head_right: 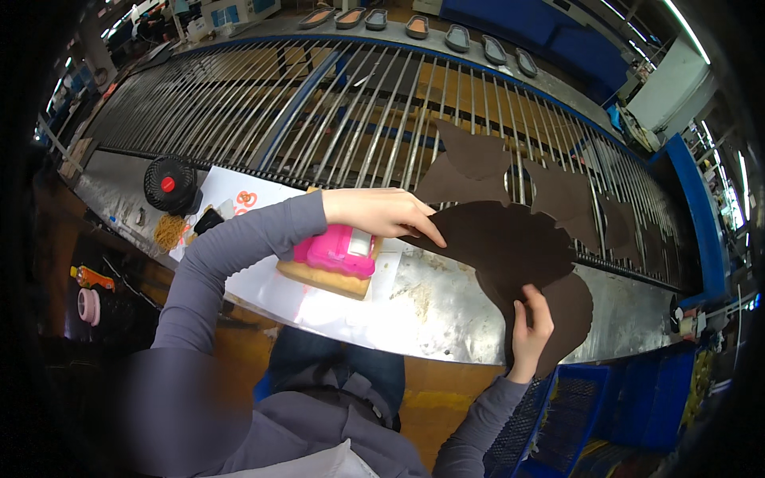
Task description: The person repeatedly picks up brown cut-out material pieces from a metal conveyor rack and stacks them on a nearby table. The person handles the pieces one at a time, aligning them into a growing pile throughout the clip.
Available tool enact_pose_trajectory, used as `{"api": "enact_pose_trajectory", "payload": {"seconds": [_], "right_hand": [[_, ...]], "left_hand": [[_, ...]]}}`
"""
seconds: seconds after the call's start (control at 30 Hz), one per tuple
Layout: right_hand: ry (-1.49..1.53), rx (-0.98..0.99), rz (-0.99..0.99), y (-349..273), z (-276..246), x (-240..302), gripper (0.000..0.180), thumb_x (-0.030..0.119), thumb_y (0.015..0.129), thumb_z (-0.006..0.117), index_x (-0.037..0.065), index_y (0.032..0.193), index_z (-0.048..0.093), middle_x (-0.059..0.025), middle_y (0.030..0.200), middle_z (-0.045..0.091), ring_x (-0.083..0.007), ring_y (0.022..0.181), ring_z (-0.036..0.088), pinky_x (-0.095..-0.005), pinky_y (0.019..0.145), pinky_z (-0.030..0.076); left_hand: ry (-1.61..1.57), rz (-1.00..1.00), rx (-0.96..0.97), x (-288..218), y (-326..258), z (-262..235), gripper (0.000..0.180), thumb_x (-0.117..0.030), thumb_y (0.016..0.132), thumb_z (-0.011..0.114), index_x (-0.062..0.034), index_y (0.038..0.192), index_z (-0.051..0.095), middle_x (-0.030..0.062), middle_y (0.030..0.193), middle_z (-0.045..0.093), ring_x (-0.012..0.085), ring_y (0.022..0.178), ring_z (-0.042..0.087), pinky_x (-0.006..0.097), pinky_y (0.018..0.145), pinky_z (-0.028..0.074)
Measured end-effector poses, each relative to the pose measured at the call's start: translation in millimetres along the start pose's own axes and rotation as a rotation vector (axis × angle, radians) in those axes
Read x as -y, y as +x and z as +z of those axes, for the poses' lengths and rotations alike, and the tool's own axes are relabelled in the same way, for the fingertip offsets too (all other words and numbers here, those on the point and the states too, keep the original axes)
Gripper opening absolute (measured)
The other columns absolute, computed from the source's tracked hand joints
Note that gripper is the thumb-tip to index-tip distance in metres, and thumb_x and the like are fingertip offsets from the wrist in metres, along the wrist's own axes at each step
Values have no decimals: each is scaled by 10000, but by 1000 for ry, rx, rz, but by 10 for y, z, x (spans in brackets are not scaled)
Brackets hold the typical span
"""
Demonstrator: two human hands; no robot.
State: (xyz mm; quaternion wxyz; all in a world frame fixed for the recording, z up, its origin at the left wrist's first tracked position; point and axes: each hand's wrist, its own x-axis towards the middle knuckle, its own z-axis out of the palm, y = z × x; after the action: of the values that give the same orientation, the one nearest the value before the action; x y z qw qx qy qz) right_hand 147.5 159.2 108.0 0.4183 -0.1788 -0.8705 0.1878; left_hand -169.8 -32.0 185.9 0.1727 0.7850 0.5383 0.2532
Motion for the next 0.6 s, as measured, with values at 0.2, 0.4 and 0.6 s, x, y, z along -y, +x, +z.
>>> {"api": "enact_pose_trajectory", "payload": {"seconds": [0.2,0.4,0.6], "right_hand": [[772,144,499,894,89,97,620,-22,897,623,53,1468,396,-61,1122,638,-51,785,571,-175,636,421],[1236,179,581,1776,1250,-230,351,-48,921,580,113,1230,536,27,902,612,-24,596,524,-159,437,400],[1562,-83,929,1880,2857,-649,497,-111,945,409,144,1367,468,-105,1256,579,-264,1048,652,-375,760,615]], "left_hand": [[-61,-54,-108,150,224,-471,433,60,833,594,-133,1215,657,149,1213,599,372,1168,566,410,967,470],[251,-175,-565,789,-160,-1127,368,9,849,614,-103,1196,663,108,1521,396,325,1372,426,414,1089,407],[106,-456,-945,707,-1407,-1111,337,-90,888,631,-98,1224,654,102,1500,421,279,1359,449,418,1024,459]]}}
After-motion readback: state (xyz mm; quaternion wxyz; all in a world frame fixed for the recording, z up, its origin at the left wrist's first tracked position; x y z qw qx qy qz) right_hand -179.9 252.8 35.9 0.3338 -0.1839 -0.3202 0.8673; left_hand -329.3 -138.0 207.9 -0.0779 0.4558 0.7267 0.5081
